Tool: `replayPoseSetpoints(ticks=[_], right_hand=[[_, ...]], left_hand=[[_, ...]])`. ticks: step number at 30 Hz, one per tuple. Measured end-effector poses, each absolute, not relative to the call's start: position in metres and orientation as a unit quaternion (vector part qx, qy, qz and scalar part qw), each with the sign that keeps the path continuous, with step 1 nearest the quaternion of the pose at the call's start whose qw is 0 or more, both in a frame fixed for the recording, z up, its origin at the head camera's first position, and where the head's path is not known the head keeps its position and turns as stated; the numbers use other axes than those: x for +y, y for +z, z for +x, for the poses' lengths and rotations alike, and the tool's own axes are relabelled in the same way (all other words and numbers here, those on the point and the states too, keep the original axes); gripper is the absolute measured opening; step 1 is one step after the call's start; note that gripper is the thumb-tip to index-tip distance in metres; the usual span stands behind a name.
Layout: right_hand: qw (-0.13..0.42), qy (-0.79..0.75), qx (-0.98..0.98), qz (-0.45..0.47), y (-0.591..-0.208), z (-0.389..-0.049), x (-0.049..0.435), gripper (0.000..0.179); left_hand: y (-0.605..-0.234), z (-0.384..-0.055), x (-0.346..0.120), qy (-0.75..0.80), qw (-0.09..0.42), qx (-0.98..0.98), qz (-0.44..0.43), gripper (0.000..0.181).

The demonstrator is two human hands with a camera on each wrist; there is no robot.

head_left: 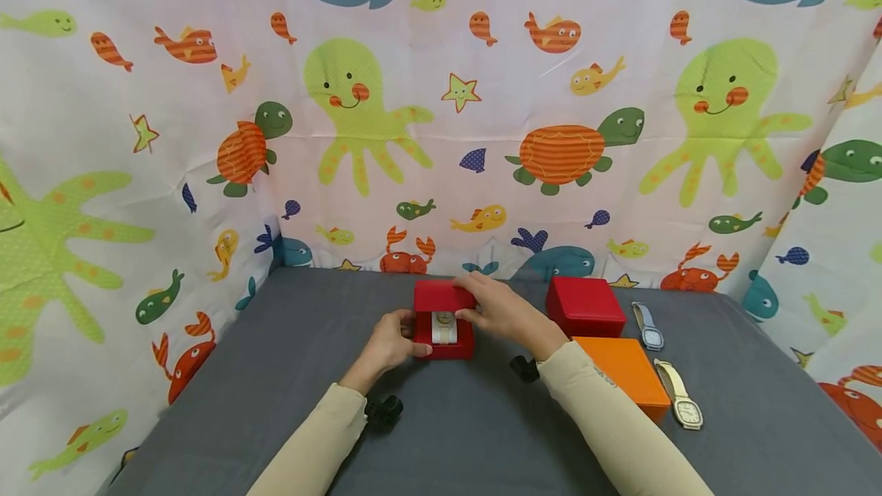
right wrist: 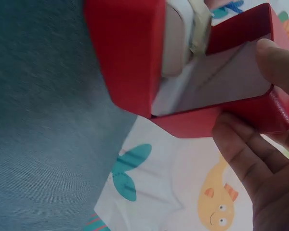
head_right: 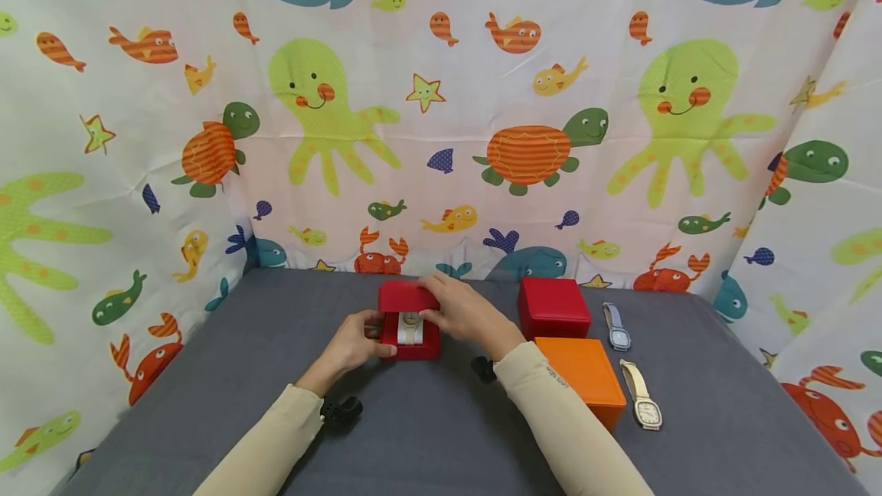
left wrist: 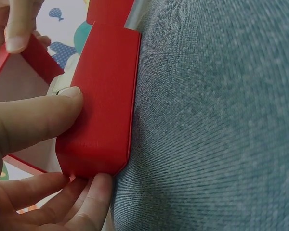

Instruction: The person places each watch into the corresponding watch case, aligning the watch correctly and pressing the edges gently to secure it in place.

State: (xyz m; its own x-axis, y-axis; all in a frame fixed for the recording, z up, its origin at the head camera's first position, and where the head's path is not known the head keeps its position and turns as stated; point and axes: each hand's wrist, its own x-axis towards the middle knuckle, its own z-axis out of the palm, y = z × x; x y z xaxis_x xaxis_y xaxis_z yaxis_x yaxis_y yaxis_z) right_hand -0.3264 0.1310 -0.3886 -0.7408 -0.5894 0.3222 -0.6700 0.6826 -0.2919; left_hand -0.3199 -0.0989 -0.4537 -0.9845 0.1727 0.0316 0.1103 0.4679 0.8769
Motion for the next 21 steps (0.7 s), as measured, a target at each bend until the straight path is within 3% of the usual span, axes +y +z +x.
replayPoseSetpoints(ticks=[21], right_hand=[[0.195,0.108,-0.904,0.364,-0.426,-0.300,0.121,0.048]], left_hand=[[-0.452,-0.318,-0.101,0.519,0.040,0.850,0.080,0.067]])
